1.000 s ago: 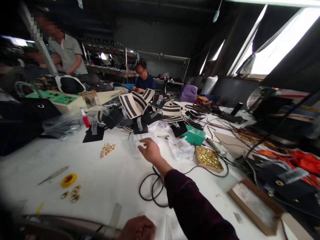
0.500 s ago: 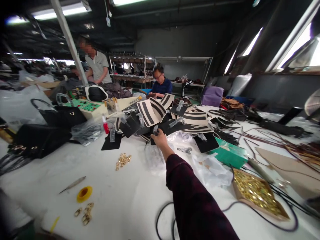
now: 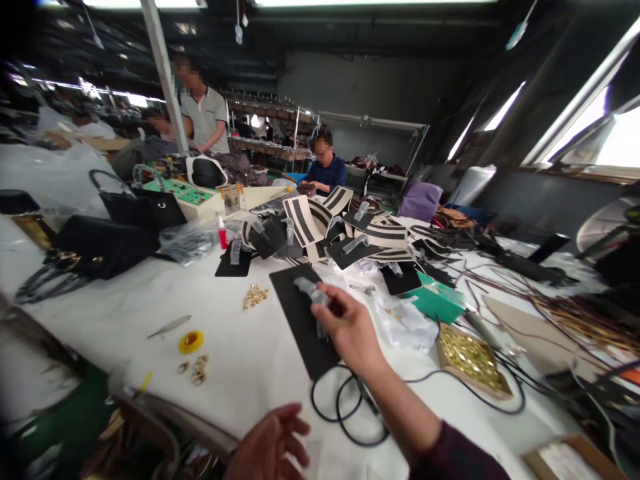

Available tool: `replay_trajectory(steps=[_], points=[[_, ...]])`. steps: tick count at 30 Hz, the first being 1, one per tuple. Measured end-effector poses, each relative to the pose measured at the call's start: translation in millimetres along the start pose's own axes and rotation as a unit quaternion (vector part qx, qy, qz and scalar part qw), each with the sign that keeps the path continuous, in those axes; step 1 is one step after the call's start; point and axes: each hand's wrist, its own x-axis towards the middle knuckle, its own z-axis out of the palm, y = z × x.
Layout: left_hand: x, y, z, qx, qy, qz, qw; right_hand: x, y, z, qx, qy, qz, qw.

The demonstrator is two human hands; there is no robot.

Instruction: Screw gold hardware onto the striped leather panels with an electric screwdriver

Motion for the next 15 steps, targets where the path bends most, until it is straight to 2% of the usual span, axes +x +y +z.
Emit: replay_trajectory(steps=[2,3,4,5,7,9,11,13,15], points=[[-17,21,-8.4,-0.091,0.067,0.066,0.991,-74,1,15,-0.019,-0.062,-0.02,0.998],[-27,31,-13.4,-0.108,0.082,0.084,0.987,-106,4,25,-0.033,-0.099,-0.052,0.993],[-37,40,-18.9,-0.119,0.103,0.077,0.985,-135,8,37,-0.045,-0.143,-0.091,0.984],[-48,46,-24.8,-0.125,0.155,0.067,0.978,-158,12,49,-0.054,-0.188,-0.119,0.973],[-69,51,-37.9,-0.101,0.228,0.045,0.967,-191,15,70,-0.07,-0.263,-0.157,0.949],[-87,48,-51.9,-0.075,0.279,0.026,0.957,-204,11,85,-0.08,-0.331,-0.16,0.926],[-101,41,-64.6,-0.068,0.313,0.012,0.947,-200,2,96,-0.081,-0.342,-0.132,0.927],[-113,38,-73.6,-0.073,0.342,0.017,0.937,-183,-5,107,-0.078,-0.272,-0.109,0.953],[-124,40,-78.8,-0.065,0.371,0.031,0.926,-160,-7,123,-0.086,-0.192,-0.12,0.97]])
